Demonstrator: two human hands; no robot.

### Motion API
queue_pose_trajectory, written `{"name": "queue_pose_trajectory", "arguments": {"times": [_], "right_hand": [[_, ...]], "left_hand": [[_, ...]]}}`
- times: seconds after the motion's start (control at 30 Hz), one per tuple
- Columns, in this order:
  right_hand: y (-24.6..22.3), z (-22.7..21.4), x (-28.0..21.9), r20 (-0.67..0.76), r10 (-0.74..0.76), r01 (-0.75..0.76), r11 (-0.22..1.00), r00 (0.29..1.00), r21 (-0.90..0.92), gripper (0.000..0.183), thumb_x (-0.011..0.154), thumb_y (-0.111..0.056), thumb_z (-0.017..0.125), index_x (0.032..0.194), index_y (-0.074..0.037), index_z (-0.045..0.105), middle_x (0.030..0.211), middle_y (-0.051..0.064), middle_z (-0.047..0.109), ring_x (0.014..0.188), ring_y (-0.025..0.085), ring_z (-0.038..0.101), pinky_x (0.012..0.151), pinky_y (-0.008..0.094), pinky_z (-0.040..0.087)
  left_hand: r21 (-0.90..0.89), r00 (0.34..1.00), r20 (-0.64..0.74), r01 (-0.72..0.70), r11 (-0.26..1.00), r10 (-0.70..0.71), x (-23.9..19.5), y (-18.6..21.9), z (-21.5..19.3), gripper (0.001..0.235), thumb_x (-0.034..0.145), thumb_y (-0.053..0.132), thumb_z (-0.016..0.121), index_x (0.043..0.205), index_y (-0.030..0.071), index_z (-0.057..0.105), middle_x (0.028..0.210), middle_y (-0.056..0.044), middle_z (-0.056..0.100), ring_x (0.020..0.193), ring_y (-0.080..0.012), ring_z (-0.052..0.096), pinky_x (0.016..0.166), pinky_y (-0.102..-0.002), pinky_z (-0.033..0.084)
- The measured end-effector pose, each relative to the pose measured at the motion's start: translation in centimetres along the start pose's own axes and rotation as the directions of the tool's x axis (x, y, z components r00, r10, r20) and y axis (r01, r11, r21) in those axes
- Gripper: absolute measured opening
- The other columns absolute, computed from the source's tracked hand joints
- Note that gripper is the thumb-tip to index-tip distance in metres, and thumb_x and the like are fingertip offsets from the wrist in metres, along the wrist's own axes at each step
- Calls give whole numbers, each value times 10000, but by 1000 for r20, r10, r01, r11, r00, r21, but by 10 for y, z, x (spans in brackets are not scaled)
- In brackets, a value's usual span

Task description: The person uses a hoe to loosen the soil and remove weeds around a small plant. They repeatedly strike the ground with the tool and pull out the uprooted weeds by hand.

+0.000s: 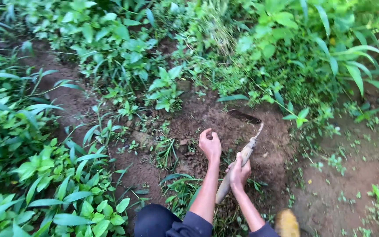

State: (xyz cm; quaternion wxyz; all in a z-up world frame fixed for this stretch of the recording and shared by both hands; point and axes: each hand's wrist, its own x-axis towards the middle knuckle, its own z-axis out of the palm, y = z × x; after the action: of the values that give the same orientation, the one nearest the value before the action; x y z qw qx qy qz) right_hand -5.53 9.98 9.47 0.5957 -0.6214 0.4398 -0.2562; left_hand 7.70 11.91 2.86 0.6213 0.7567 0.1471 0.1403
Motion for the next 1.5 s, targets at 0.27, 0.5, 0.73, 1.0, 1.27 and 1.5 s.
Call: {"name": "queue_pose_trajectory", "arguments": {"times": [0.27, 0.5, 0.73, 1.0, 1.27, 1.5], "right_hand": [[-48, 51, 43, 271, 47, -13, 992, 961, -126, 311, 947, -368, 628, 924, -60, 588, 583, 129, 609, 431, 214, 616, 393, 347, 520], [-54, 93, 49, 306, 67, 13, 967, 950, -255, 385, 919, -409, 663, 1032, -43, 627, 662, 119, 676, 507, 206, 676, 473, 342, 562], [-75, 113, 87, 265, 80, -15, 971, 961, -239, 432, 937, -428, 653, 1097, -31, 595, 657, 111, 670, 511, 196, 679, 509, 318, 557], [-66, 125, 102, 444, 311, -198, 939, 840, -282, 425, 935, -403, 672, 1113, -21, 615, 687, 145, 685, 514, 212, 678, 497, 329, 546], [-67, 121, 108, 430, 360, -195, 904, 828, -381, 407, 876, -439, 691, 1014, -62, 629, 632, 111, 674, 490, 211, 680, 498, 329, 547], [-65, 138, 90, 359, 252, -141, 941, 899, -307, 320, 903, -357, 690, 959, -52, 614, 612, 119, 646, 467, 198, 652, 454, 303, 539]], "left_hand": [[-34, 975, -166, 147, 989, -150, 21, 25, -38, 232, 798, 86, 666, 995, 132, 780, 892, -85, 753, 815, -247, 745, 757, -345, 588], [64, 970, -230, 91, 994, -74, 48, 40, -57, 243, 815, 105, 666, 1024, 146, 782, 865, -111, 768, 822, -288, 750, 771, -398, 565], [99, 959, -268, 128, 987, -97, 101, 51, -27, 247, 871, 112, 647, 1077, 125, 782, 903, -103, 783, 807, -248, 733, 805, -388, 563], [612, 828, 299, -548, 570, 475, 174, 30, 35, 180, 849, 123, 626, 915, 222, 761, 1038, 22, 731, 1101, -182, 656, 941, -360, 492], [831, 817, 507, -548, 95, 275, 213, 51, 17, 446, 960, 336, 536, 1348, 135, 627, 1455, -127, 612, 1464, -313, 424, 1192, -522, 272], [836, 845, 374, -486, 256, 381, 240, -11, -17, 494, 884, 351, 472, 1294, 162, 671, 1339, -140, 676, 1285, -308, 544, 1097, -613, 263]]}}
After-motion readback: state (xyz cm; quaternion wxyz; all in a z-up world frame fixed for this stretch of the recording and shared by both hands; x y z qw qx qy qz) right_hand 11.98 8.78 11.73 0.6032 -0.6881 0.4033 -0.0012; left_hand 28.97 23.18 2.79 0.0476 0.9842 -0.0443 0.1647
